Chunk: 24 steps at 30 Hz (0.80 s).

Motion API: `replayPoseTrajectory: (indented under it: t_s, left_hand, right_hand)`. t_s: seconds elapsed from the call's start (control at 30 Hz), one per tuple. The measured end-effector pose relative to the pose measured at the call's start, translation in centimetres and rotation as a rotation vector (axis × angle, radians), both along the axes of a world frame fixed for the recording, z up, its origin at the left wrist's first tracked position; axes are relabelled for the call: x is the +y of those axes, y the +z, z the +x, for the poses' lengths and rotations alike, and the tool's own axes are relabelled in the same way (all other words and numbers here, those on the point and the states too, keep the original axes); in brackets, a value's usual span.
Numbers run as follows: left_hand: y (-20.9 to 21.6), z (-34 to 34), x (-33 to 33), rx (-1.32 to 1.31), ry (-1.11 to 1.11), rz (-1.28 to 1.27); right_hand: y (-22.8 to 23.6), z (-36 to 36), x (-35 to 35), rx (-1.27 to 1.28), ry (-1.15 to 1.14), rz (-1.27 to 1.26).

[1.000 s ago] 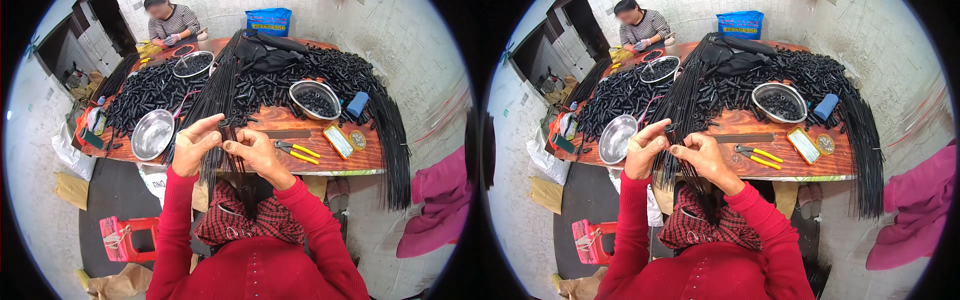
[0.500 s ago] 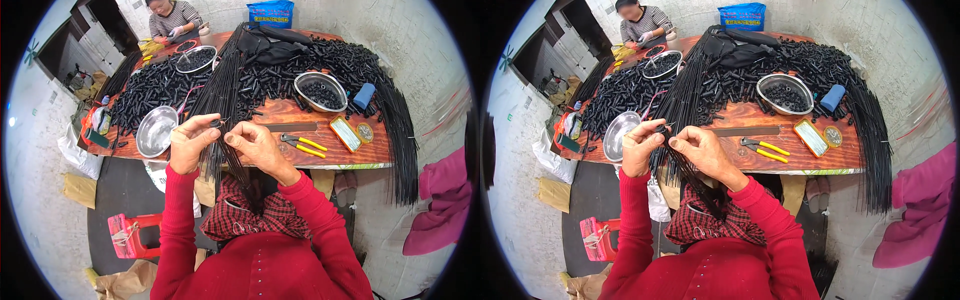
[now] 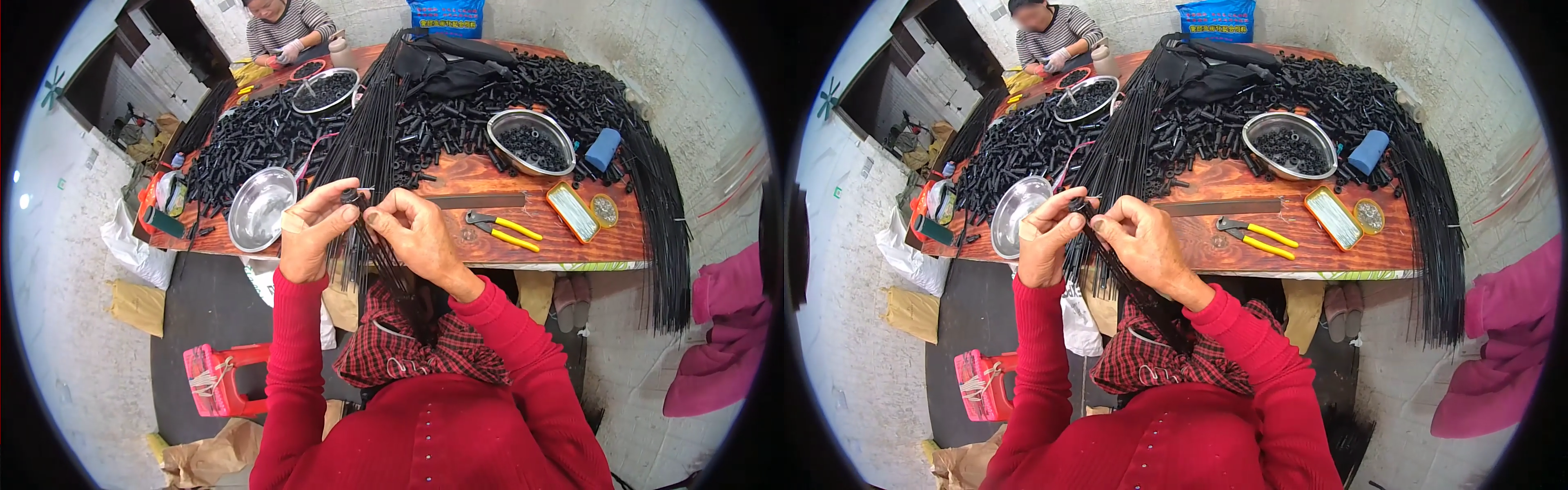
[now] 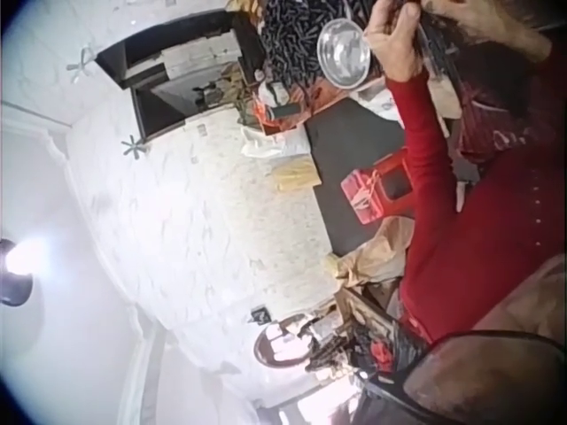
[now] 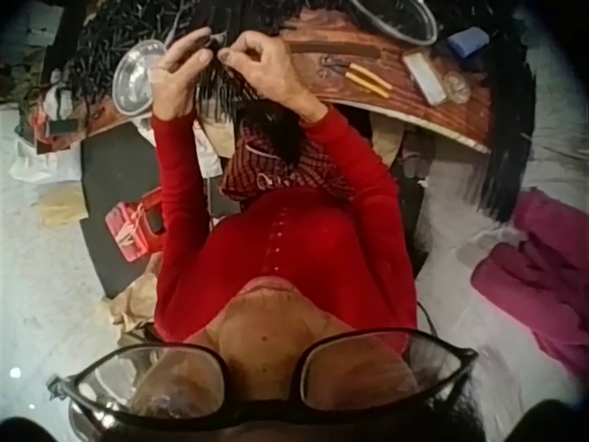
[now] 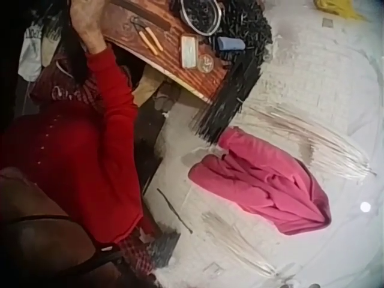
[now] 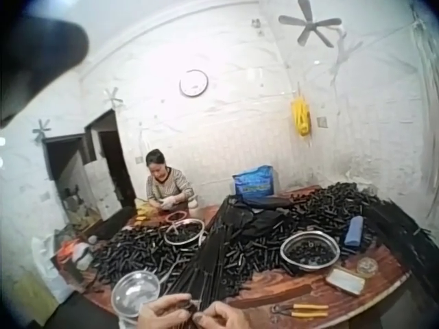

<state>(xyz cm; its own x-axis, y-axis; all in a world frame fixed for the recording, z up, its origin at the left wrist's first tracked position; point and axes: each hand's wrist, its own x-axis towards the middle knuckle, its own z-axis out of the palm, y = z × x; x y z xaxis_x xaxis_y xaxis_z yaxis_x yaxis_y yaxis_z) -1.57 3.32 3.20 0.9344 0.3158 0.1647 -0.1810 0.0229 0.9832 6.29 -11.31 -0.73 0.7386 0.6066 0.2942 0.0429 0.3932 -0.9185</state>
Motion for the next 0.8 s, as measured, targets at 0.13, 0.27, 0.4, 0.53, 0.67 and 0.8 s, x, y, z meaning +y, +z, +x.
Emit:
replayPoseTrajectory:
  t_s: [0.13, 0.27, 0.4, 0.53, 0.67, 0.8]
  left_hand:
    - [-0.1, -0.2, 0.0, -0.056, -0.078, -0.020]
    - [0.0, 0.0, -0.6, -0.079, -0.062, -0.026]
    - [-0.5, 0.3, -0.5, -0.074, -0.047, -0.041]
    - [-0.3, 0.6, -0.7, -0.072, -0.029, -0.035]
    - [0.0, 0.3, -0.6, -0.040, -0.020, -0.029]
    - [-0.1, 0.2, -0.7, -0.049, -0.002, -0.001]
  right_hand:
    - [0.1, -0.2, 0.0, -0.042, -0.069, -0.050]
    - [0.4, -0.4, -0.3, -0.189, -0.148, -0.138]
    - [1.1, -0.3, -0.7, -0.283, -0.205, -0.230]
    - [0.8, 0.3, -0.4, -0.284, -0.221, -0.186]
    - [1.2, 0.4, -0.3, -0.272, -0.165, -0.224]
    - [0.7, 1.0, -0.2, -0.145, -0.029, -0.156]
